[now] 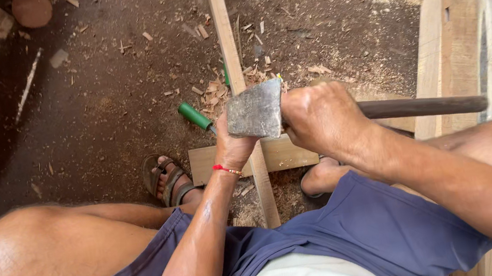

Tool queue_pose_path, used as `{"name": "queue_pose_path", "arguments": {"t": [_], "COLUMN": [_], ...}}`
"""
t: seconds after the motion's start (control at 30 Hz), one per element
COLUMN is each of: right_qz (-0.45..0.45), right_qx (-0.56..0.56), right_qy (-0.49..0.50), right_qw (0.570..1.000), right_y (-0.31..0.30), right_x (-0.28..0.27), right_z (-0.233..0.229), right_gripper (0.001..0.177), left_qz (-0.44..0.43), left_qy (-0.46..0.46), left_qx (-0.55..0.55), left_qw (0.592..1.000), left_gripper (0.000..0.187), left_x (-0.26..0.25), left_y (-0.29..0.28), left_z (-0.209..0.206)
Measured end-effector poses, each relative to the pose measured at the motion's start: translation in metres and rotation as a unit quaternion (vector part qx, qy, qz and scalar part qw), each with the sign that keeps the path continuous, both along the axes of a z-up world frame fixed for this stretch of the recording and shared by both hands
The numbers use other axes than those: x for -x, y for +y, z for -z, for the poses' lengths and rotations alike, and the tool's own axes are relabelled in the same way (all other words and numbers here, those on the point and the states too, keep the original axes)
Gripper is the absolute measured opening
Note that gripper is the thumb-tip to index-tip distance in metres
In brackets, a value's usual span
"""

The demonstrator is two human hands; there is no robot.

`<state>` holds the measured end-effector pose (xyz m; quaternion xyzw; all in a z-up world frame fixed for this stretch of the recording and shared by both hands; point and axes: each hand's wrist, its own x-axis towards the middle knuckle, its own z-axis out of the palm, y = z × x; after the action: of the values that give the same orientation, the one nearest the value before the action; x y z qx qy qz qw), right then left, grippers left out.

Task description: The person carves a slot into a wooden beam using a chisel and a hammer. They strike the back of the chisel repeatedly with the hammer to remove wood shavings while sitting on the ground.

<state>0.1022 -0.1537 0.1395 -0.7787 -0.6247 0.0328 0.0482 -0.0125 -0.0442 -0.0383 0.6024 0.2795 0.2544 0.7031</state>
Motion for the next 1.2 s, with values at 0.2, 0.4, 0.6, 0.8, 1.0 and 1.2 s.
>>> {"name": "queue_pose_path", "arguments": {"t": [0.2, 0.4, 0.6, 0.8, 1.0, 1.2], "right_qz": [0.017, 0.008, -0.014, -0.058, -0.055, 0.063], "right_qx": [-0.103, -0.02, -0.107, -0.151, -0.16, -0.124], "right_qy": [0.158, -0.029, 0.144, 0.184, 0.075, 0.233], "right_qw": [0.982, 0.999, 0.984, 0.97, 0.983, 0.963], "right_y": [-0.03, -0.023, -0.04, -0.026, -0.036, -0.029], "right_x": [-0.012, -0.016, -0.015, -0.003, -0.009, -0.016], "right_z": [0.004, 0.036, -0.006, 0.002, 0.013, 0.041], "right_gripper": [0.011, 0.006, 0.033, 0.043, 0.029, 0.019], "left_qz": [0.066, 0.085, 0.105, 0.112, 0.122, 0.122], "left_qy": [-0.01, -0.004, -0.004, -0.043, -0.019, 0.006], "left_qx": [0.011, -0.03, -0.004, -0.018, -0.018, 0.017], "left_qw": [0.998, 0.996, 0.994, 0.993, 0.992, 0.992], "left_gripper": [0.037, 0.038, 0.031, 0.025, 0.018, 0.03], "left_x": [0.005, 0.0, 0.002, 0.003, 0.003, -0.006], "left_y": [0.004, 0.002, 0.005, 0.009, 0.003, 0.012], "left_z": [0.005, 0.005, 0.007, 0.013, 0.036, 0.022]}}
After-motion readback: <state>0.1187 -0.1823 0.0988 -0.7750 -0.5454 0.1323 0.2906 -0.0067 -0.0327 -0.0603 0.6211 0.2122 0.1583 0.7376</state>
